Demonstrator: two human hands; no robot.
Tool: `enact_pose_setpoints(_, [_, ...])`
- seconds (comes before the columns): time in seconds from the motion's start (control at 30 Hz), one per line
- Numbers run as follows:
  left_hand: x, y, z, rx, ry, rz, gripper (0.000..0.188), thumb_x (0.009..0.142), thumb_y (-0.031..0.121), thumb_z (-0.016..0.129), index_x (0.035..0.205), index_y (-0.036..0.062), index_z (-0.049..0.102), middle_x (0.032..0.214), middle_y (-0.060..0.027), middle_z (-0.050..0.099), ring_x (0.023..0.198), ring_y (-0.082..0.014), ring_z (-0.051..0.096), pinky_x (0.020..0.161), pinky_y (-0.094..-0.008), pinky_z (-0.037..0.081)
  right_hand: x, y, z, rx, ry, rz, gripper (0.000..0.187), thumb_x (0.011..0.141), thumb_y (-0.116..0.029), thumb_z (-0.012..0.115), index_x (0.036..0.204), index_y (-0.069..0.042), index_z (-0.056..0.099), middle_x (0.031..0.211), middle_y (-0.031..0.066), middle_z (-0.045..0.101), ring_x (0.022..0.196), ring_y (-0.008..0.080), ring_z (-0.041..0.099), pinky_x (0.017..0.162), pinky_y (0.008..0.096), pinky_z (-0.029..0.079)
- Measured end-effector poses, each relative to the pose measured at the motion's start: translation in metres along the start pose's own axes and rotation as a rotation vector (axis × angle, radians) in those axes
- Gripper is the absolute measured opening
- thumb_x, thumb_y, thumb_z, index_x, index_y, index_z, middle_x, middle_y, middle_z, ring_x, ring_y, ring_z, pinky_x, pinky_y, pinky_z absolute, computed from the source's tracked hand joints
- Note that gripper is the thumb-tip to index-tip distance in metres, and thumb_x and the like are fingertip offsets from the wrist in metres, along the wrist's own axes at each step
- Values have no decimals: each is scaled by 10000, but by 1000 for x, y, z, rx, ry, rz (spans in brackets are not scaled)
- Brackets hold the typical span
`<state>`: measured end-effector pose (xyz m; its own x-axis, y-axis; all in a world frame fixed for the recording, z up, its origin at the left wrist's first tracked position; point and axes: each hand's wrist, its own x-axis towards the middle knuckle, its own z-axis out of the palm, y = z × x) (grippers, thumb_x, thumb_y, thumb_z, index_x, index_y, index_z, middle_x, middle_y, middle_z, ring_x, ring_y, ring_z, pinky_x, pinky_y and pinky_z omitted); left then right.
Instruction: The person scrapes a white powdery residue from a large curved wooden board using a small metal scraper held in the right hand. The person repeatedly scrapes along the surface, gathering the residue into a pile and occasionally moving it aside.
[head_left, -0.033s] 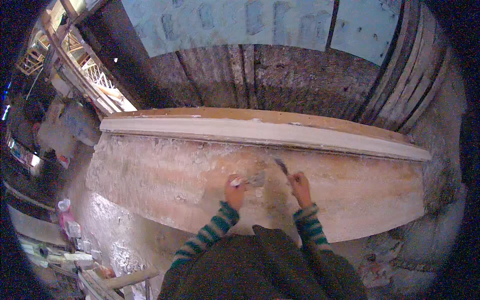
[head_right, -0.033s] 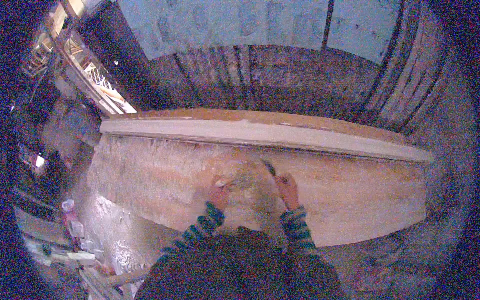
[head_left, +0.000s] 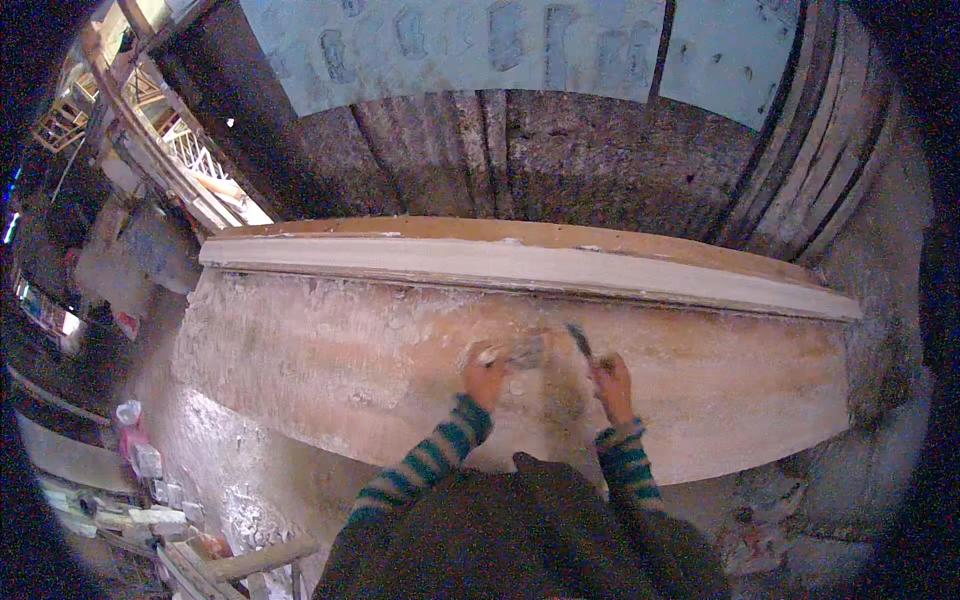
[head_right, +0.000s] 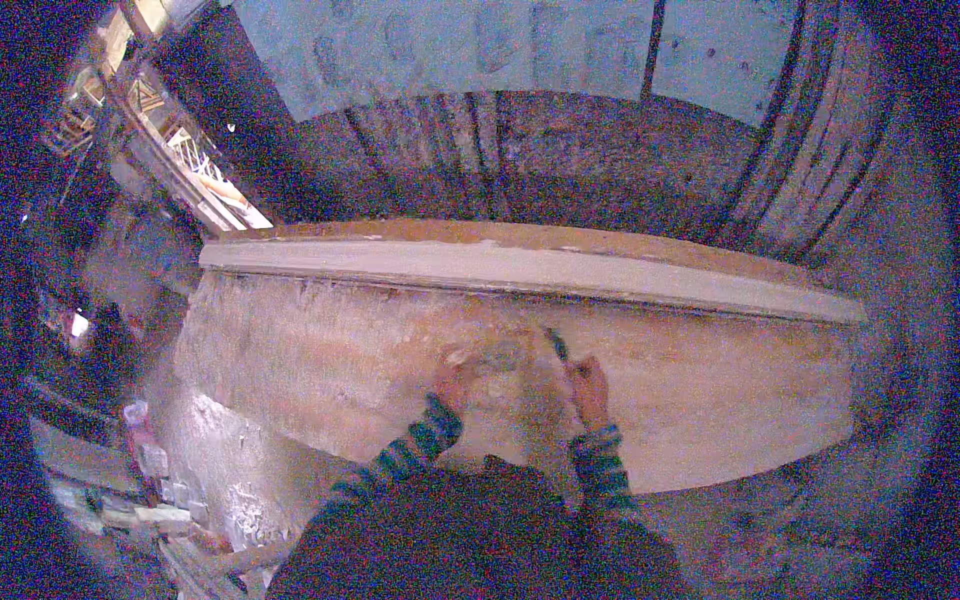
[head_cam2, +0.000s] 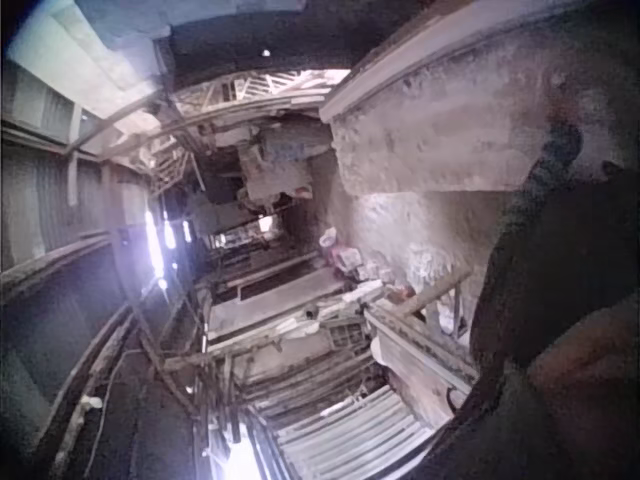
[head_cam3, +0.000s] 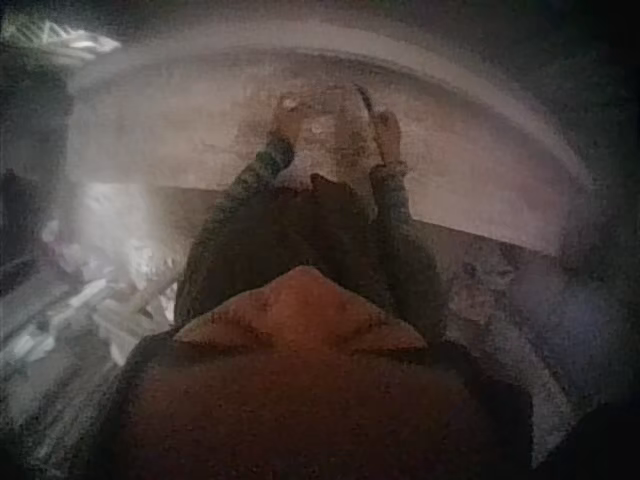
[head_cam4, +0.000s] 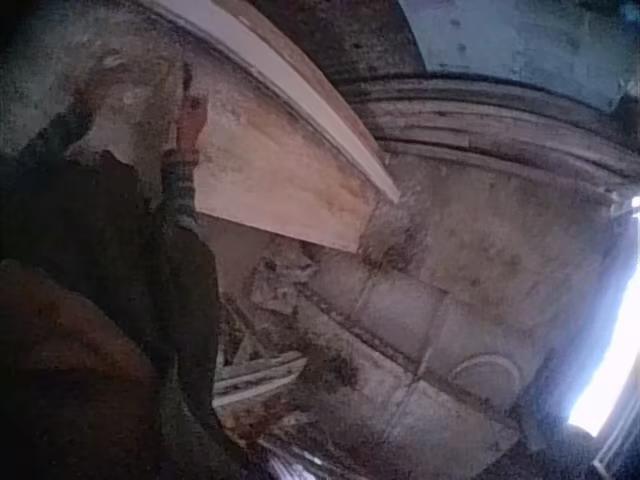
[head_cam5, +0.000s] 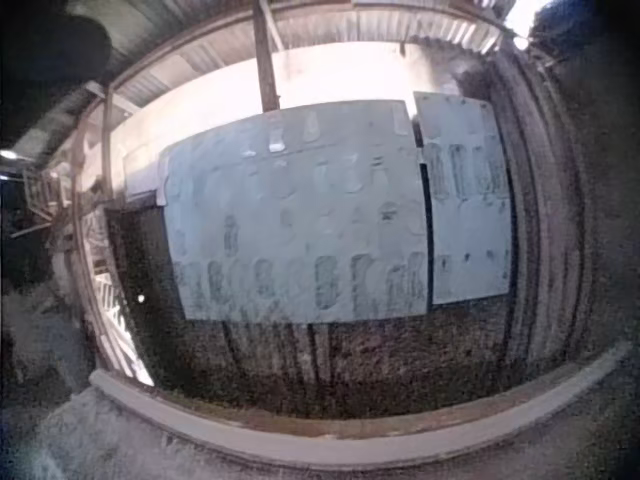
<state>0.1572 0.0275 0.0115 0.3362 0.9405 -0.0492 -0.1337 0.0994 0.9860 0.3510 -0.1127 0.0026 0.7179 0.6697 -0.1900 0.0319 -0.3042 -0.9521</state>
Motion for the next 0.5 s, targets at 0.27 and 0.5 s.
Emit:
enact_pose_setpoints(0.27, [94, -117, 57, 25, 189, -37, 209, 773, 156, 651, 874, 68, 490, 770, -80, 569, 582, -187, 558, 535, -293, 487, -78, 27, -83, 64, 262, 102, 161, 855, -204, 585, 805, -94, 478, 672, 0, 513, 542, 59, 440, 387, 215, 362])
enact_pose_setpoints(0.5, [149, -23, -129, 723, 541, 249, 186, 775, 86, 598, 948, 39, 553, 843, -91, 612, 730, -197, 564, 666, -311, 474, -71, 74, -96, -283, 283, -228, 214, 844, -229, 606, 824, -57, 478, 661, 20, 520, 610, 108, 487, 517, 265, 410])
